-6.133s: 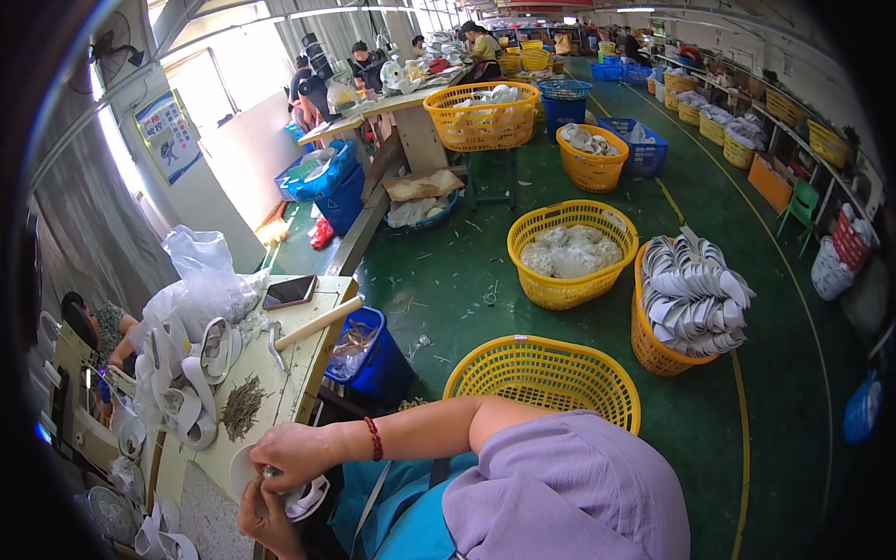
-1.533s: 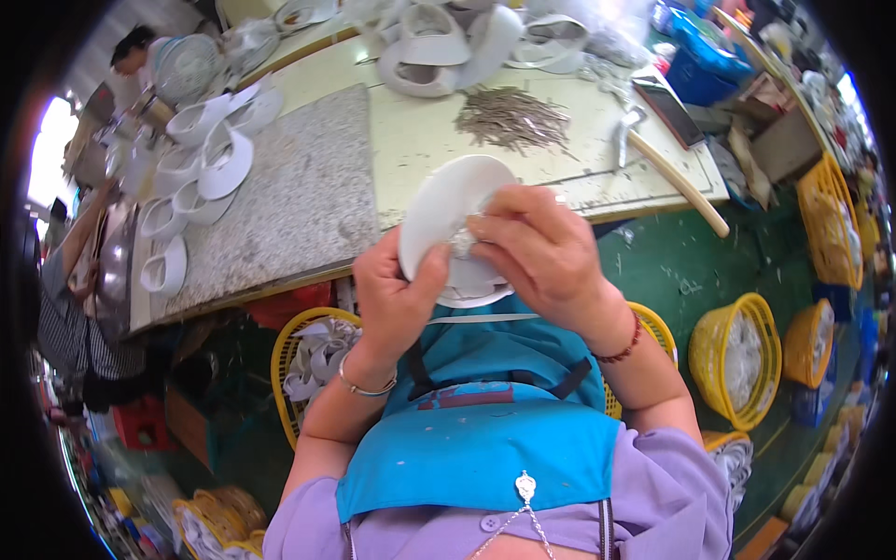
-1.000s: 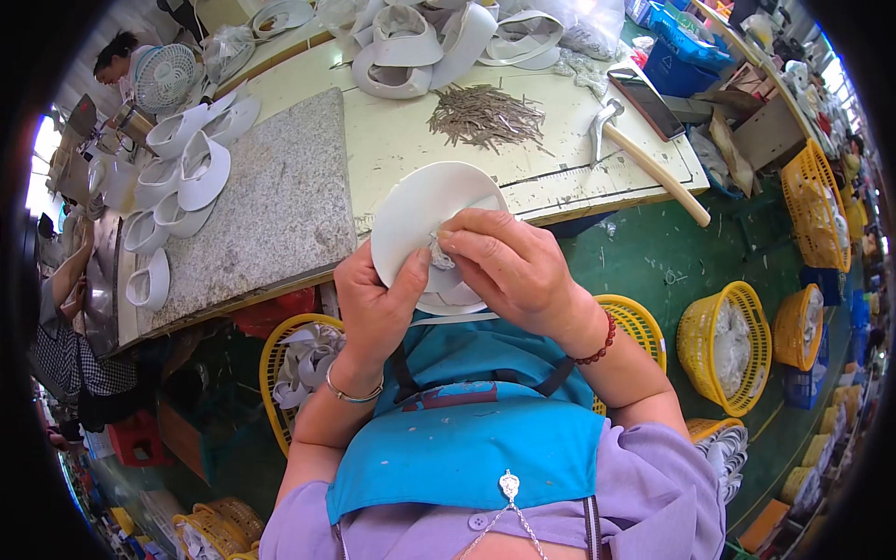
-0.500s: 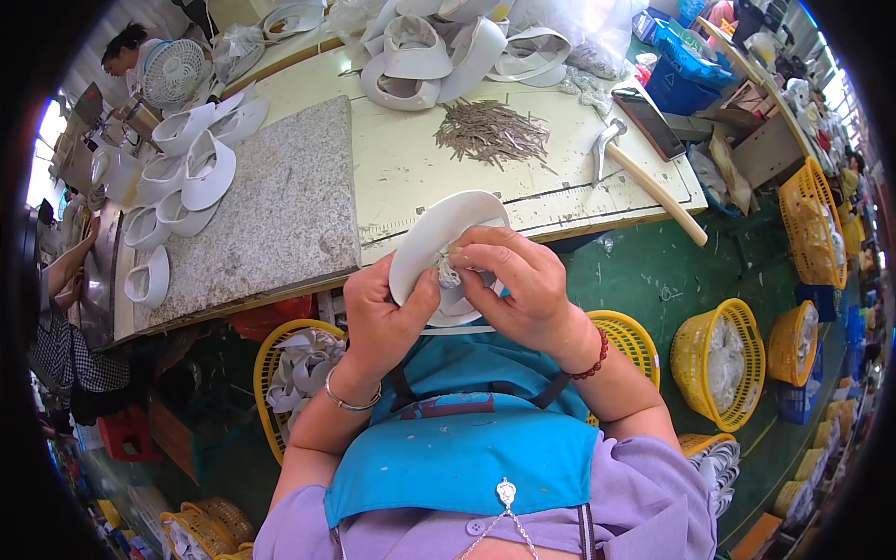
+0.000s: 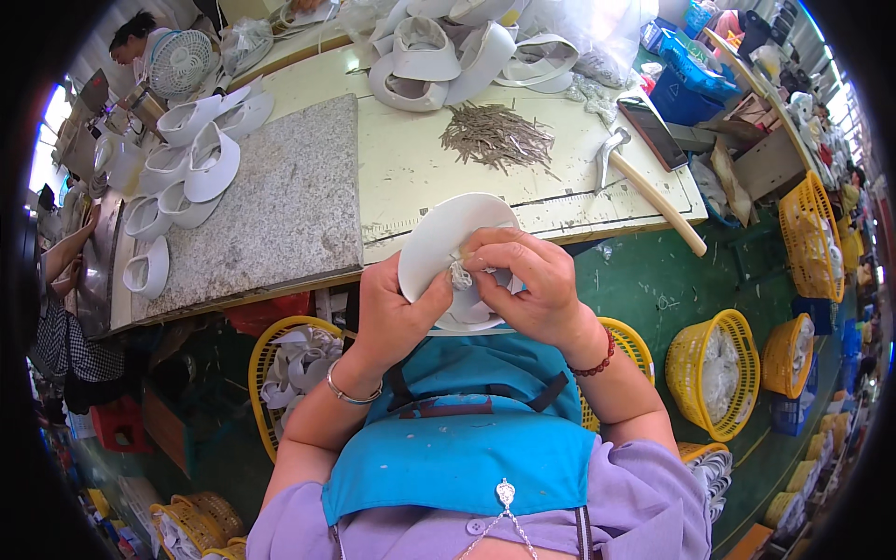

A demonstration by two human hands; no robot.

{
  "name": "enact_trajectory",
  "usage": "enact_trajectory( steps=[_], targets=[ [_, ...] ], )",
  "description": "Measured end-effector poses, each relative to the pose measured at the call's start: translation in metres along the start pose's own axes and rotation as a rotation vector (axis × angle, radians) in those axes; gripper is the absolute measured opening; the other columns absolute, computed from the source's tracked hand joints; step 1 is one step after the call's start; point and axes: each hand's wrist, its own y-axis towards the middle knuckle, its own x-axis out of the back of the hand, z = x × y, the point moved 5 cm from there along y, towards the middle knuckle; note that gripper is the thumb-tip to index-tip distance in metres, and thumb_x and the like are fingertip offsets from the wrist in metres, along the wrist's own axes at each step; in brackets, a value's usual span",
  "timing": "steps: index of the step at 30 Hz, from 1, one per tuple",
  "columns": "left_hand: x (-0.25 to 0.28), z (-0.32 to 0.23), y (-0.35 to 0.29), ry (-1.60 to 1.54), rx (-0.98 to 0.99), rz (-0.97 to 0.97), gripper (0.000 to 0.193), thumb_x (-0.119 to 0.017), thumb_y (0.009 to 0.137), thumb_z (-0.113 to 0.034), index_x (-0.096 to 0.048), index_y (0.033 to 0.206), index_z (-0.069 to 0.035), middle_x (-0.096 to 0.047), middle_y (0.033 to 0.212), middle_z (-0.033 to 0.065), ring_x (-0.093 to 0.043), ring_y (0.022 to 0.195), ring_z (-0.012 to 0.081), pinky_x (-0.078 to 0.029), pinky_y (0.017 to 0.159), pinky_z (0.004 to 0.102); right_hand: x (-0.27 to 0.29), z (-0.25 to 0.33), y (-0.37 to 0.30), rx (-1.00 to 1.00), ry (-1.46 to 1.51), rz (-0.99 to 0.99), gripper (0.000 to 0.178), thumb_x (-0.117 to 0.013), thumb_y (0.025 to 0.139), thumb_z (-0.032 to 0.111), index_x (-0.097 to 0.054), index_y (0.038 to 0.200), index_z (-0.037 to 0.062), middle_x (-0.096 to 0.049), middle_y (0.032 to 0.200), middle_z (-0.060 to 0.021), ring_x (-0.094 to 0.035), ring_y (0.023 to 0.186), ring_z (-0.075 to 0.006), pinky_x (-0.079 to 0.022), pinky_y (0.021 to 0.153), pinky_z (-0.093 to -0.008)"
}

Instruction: The person attaches decorative bows to shoe uppers by threading metal fasteners through the bows, inserting them into the uppers, and hammering them secure.

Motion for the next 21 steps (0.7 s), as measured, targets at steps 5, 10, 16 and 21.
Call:
enact_trajectory(
  steps=[5,10,16,21],
  targets=[
    [-0.001,0.003,0.0,-0.044,0.043,0.021,0.024,-0.06,0.081,-0.009,-0.063,0.103,0.001,-0.063,0.071,0.0037,-0.054,0.064,0.0044,-0.045,0.058,0.0222,0.0,-0.005,-0.003,-0.038,0.016,0.016,0.021,-0.063,0.067,-0.008,-0.06,0.085,0.0035,-0.064,0.088,-0.0123,-0.062,0.069,-0.0219,-0.05,0.06,-0.0279],
    [-0.002,0.003,-0.001,-0.007,0.013,-0.039,0.023,-0.061,0.08,-0.009,-0.064,0.101,0.001,-0.063,0.071,0.0032,-0.055,0.064,0.0044,-0.046,0.058,0.0219,0.0,-0.01,-0.002,-0.049,0.071,0.023,0.023,-0.062,0.066,-0.01,-0.059,0.085,0.0025,-0.065,0.088,-0.0122,-0.062,0.071,-0.0216,-0.05,0.062,-0.0283],
    [0.0,0.005,-0.004,-0.021,-0.045,-0.123,0.018,-0.061,0.082,-0.009,-0.065,0.096,0.002,-0.063,0.07,0.0032,-0.054,0.063,0.0043,-0.045,0.057,0.022,0.0,-0.008,0.0,-0.022,0.117,0.027,0.023,-0.061,0.066,-0.01,-0.058,0.085,0.0016,-0.065,0.089,-0.0127,-0.063,0.071,-0.0205,-0.05,0.062,-0.0281],
    [0.002,0.0,-0.003,-0.078,-0.062,-0.131,0.017,-0.061,0.084,-0.01,-0.065,0.095,0.002,-0.063,0.069,0.0031,-0.052,0.062,0.0039,-0.044,0.056,0.0217,0.003,-0.004,0.002,-0.027,0.129,0.026,0.019,-0.061,0.066,-0.01,-0.057,0.081,0.0026,-0.065,0.088,-0.0125,-0.061,0.068,-0.0176,-0.049,0.059,-0.0261]
  ],
)
